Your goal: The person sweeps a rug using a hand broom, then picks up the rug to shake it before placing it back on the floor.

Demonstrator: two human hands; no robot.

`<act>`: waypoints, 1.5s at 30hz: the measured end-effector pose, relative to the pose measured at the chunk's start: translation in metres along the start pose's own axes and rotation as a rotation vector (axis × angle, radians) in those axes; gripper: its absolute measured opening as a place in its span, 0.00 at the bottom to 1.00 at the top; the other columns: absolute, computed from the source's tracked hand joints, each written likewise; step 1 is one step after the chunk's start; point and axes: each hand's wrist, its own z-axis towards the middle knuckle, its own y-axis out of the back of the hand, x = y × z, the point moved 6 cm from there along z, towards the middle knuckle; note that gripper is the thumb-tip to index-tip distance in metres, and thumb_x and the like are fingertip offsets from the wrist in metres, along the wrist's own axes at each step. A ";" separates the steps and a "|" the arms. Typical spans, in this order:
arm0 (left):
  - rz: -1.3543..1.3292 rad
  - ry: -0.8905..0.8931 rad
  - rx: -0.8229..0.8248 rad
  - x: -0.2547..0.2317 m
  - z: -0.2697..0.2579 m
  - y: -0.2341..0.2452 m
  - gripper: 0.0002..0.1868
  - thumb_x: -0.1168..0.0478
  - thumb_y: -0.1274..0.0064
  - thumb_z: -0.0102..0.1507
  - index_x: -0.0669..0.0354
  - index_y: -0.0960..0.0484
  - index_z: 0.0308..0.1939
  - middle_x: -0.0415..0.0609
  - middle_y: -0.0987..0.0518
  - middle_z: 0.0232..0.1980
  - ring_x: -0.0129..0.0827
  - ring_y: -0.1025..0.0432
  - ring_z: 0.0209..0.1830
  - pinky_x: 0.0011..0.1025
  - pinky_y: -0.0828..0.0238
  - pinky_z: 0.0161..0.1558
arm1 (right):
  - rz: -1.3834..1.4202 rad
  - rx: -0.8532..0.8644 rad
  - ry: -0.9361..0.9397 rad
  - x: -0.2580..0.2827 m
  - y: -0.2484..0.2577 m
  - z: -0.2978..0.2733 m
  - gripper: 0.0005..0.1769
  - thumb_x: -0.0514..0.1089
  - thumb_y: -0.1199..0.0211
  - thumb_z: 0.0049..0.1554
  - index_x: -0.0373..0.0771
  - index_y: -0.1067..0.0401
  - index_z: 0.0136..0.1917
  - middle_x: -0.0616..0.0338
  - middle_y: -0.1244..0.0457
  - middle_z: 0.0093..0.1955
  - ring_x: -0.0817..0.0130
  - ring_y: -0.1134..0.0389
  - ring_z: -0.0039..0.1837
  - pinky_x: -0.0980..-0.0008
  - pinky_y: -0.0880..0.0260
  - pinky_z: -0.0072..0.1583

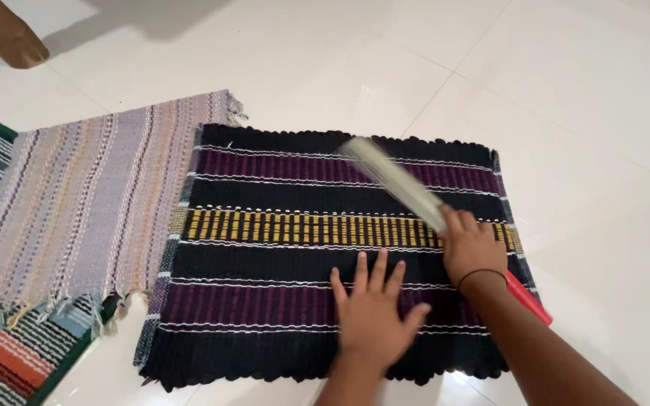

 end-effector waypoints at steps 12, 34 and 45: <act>0.263 -0.150 -0.569 0.144 -0.094 0.102 0.35 0.39 0.54 0.61 0.38 0.34 0.72 0.42 0.38 0.77 0.39 0.49 0.78 0.59 0.63 0.71 | 0.461 -0.021 0.654 0.132 0.029 -0.029 0.32 0.58 0.37 0.58 0.46 0.37 0.71 0.49 0.32 0.54 0.52 0.30 0.54 0.53 0.30 0.57; 0.304 -0.256 -0.607 0.167 -0.076 0.089 0.40 0.38 0.50 0.57 0.37 0.36 0.74 0.43 0.42 0.78 0.42 0.52 0.78 0.65 0.66 0.71 | 0.037 -0.061 0.912 0.178 0.002 0.001 0.36 0.64 0.48 0.63 0.46 0.44 0.78 0.57 0.34 0.57 0.63 0.33 0.53 0.62 0.29 0.52; 0.392 -0.316 -0.757 0.205 -0.054 0.048 0.41 0.29 0.56 0.55 0.29 0.42 0.71 0.38 0.46 0.76 0.34 0.55 0.76 0.71 0.69 0.71 | 0.282 -0.090 0.011 0.103 0.013 0.071 0.29 0.60 0.47 0.63 0.55 0.38 0.75 0.57 0.34 0.56 0.58 0.33 0.53 0.60 0.29 0.51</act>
